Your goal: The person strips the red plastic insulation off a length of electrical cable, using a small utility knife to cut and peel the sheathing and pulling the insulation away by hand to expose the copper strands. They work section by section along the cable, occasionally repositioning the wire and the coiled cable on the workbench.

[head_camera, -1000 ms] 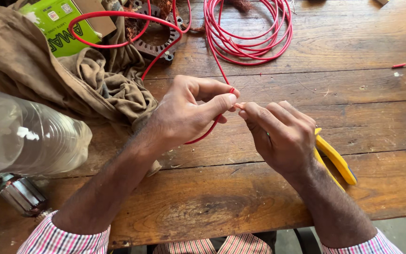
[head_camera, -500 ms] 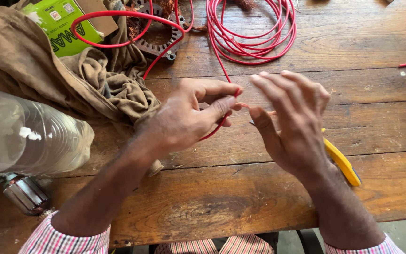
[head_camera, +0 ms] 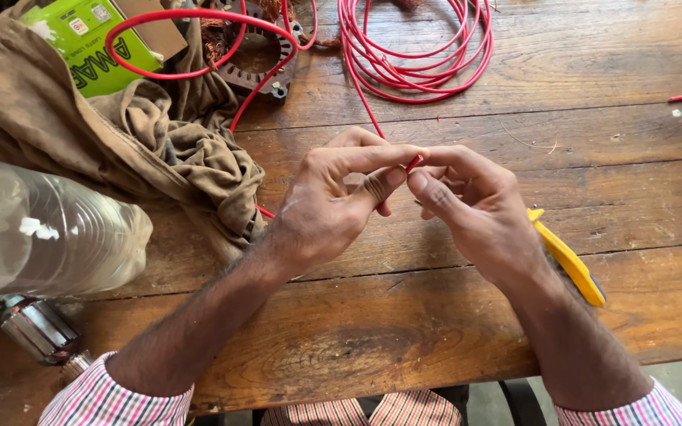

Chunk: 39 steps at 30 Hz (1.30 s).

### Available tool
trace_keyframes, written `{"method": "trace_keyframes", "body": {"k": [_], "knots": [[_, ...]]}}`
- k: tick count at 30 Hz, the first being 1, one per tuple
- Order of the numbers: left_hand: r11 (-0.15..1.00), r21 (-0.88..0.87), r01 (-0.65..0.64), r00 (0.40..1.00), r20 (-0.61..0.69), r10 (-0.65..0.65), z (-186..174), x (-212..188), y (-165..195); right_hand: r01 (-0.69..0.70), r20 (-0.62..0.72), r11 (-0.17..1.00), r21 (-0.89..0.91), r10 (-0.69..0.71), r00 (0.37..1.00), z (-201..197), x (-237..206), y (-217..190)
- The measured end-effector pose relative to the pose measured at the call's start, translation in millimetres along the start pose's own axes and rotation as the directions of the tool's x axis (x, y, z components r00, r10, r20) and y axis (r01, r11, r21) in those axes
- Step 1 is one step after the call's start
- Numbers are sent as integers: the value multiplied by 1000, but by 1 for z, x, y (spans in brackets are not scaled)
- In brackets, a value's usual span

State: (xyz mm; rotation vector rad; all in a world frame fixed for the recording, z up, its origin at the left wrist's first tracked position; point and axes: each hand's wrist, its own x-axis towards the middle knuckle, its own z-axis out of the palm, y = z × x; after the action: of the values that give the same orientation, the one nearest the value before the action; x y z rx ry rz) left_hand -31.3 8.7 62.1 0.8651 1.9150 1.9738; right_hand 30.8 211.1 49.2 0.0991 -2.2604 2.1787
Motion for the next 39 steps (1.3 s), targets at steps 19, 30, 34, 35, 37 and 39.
{"method": "trace_keyframes", "body": {"k": [19,30,34,35,37,39], "knots": [[910,-357,213,977,51,-209,0,0,-7,353,33,816,-458,-382,924,12,-4,-4],[916,-314,249,968,83,-235,9,-4,-12,-57,-1,991,-120,57,998,7,1,-6],[990,-140,-5,999,48,12,8,-6,-12,-151,-6,983,-100,152,988,7,0,-11],[993,-93,78,997,26,-76,7,-5,-11,-175,-16,980,-91,174,985,5,0,-11],[970,-25,243,970,-3,-244,8,-5,-9,-167,25,974,-152,172,985,3,1,-10],[981,46,188,982,-14,-188,9,-4,-5,-121,70,984,-132,131,989,0,1,-9]]}}
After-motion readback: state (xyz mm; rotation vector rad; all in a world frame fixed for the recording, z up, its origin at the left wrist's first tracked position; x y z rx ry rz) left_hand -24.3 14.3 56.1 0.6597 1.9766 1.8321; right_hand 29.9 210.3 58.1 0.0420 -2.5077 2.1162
